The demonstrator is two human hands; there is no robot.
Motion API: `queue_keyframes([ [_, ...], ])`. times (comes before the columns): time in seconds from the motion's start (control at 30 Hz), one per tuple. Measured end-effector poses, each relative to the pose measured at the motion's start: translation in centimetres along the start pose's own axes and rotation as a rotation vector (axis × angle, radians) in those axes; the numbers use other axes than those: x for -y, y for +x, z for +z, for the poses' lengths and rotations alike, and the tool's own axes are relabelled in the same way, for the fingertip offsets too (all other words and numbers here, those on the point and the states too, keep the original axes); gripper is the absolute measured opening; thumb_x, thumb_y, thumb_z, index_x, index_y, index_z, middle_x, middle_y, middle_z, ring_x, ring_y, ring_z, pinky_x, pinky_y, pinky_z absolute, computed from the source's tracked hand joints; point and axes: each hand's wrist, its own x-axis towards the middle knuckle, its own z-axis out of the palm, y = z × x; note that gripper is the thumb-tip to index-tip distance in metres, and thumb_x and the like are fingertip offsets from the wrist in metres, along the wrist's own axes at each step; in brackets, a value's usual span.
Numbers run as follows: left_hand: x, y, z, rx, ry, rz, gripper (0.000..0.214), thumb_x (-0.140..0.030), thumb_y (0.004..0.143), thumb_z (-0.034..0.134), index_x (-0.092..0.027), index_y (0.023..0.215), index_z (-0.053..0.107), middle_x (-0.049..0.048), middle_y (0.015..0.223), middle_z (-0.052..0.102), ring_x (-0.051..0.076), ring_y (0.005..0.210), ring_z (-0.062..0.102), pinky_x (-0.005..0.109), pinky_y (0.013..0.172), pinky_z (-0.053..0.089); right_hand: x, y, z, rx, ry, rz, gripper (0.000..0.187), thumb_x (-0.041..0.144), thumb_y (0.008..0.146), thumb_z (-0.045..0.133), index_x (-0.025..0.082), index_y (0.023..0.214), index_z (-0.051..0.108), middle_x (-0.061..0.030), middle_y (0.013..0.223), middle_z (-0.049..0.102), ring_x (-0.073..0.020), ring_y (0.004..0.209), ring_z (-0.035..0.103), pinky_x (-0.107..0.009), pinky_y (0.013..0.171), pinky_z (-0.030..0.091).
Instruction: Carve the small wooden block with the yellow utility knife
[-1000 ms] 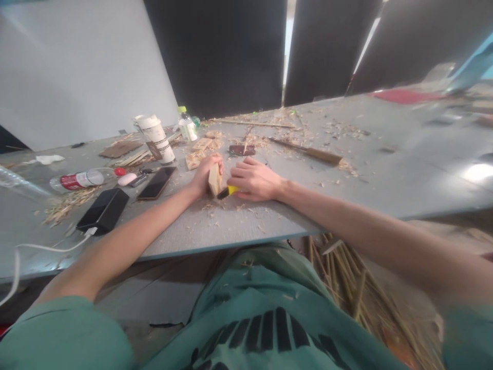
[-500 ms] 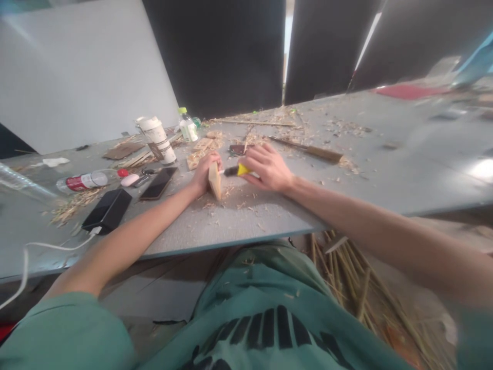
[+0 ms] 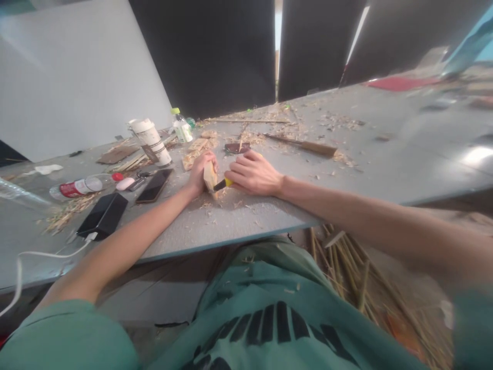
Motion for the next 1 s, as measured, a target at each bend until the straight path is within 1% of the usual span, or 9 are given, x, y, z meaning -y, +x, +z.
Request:
queue_keyframes([
  [0.13,-0.2,-0.2,0.1,0.005,-0.010,-0.010,0.038,-0.045,0.102,0.056,-0.025,0.071,0.049,0.0024,0.068,0.054,0.021,0.065,0.055,0.038,0.073,0.049,-0.1,0.1,0.6,-0.055,0.086,0.100,0.022,0.038,0.112,0.047,0.025,0.111,0.065,-0.0044,0.095,0.068,-0.0232,0.088,0.051,-0.043,0.086,0.036],
  [0.27,-0.4,-0.2,0.0,-0.010,0.021,0.007,0.037,-0.034,0.099,0.060,-0.024,0.065,0.053,0.0045,0.074,0.058,0.023,0.077,0.058,0.039,0.082,0.052,-1.6,-0.2,1.1,-0.381,0.139,0.577,0.024,0.036,0.111,0.042,0.022,0.109,0.062,-0.0080,0.095,0.065,-0.0258,0.086,0.052,-0.045,0.082,0.038],
  [0.3,-0.4,-0.2,0.0,-0.011,0.025,0.006,0.037,-0.032,0.098,0.060,-0.023,0.064,0.053,0.0048,0.075,0.058,0.023,0.078,0.058,0.039,0.083,0.052,-2.1,-0.5,1.1,-0.393,0.132,0.605,0.023,0.038,0.110,0.045,0.022,0.111,0.063,-0.0085,0.096,0.065,-0.0266,0.087,0.053,-0.046,0.082,0.038],
  [0.33,-0.4,-0.2,0.0,-0.013,0.024,0.002,0.037,-0.031,0.098,0.060,-0.023,0.063,0.052,0.0048,0.075,0.058,0.023,0.078,0.058,0.038,0.083,0.051,-2.6,-0.8,1.1,-0.353,0.135,0.556,0.022,0.039,0.109,0.048,0.022,0.111,0.063,-0.0080,0.095,0.065,-0.0261,0.085,0.053,-0.045,0.080,0.039],
  [0.47,-0.4,-0.3,0.2,-0.014,-0.012,-0.035,0.031,-0.032,0.100,0.056,-0.024,0.070,0.051,0.0023,0.071,0.056,0.020,0.068,0.054,0.036,0.075,0.049,-3.0,-1.1,0.6,-0.074,0.198,0.133,0.022,0.041,0.108,0.053,0.022,0.103,0.064,-0.0056,0.093,0.068,-0.0228,0.084,0.055,-0.042,0.081,0.039],
  [0.53,-0.5,-0.4,0.3,-0.007,-0.041,-0.058,0.027,-0.035,0.100,0.055,-0.024,0.076,0.050,0.0008,0.069,0.055,0.019,0.064,0.052,0.035,0.072,0.048,-2.6,-0.6,0.4,0.012,0.202,0.033,0.024,0.040,0.110,0.050,0.022,0.105,0.066,-0.0056,0.095,0.069,-0.0228,0.088,0.056,-0.043,0.087,0.039],
  [0.6,-0.5,-0.5,0.3,-0.007,-0.073,-0.073,0.022,-0.036,0.099,0.056,-0.025,0.082,0.049,-0.0004,0.069,0.055,0.018,0.062,0.052,0.034,0.071,0.047,-2.2,0.0,0.3,0.057,0.206,-0.012,0.028,0.040,0.112,0.047,0.021,0.108,0.067,-0.0057,0.095,0.068,-0.0231,0.089,0.056,-0.043,0.090,0.038],
  [0.77,0.2,-0.3,-0.1,-0.074,-0.129,-0.071,0.014,-0.036,0.099,0.058,-0.026,0.099,0.048,-0.0023,0.069,0.054,0.019,0.065,0.053,0.034,0.070,0.044,-1.8,0.1,0.2,0.139,0.223,-0.073,0.030,0.044,0.110,0.050,0.020,0.108,0.068,-0.0063,0.096,0.069,-0.0239,0.088,0.055,-0.041,0.087,0.037],
  [1.0,0.6,-0.1,-0.4,-0.122,-0.100,-0.075,0.015,-0.039,0.099,0.058,-0.027,0.100,0.049,-0.0028,0.069,0.054,0.019,0.065,0.053,0.034,0.070,0.043,-1.1,0.3,0.6,0.195,0.199,-0.092,0.030,0.043,0.113,0.049,0.020,0.110,0.068,-0.0066,0.100,0.070,-0.0233,0.090,0.055,-0.040,0.084,0.033],
])
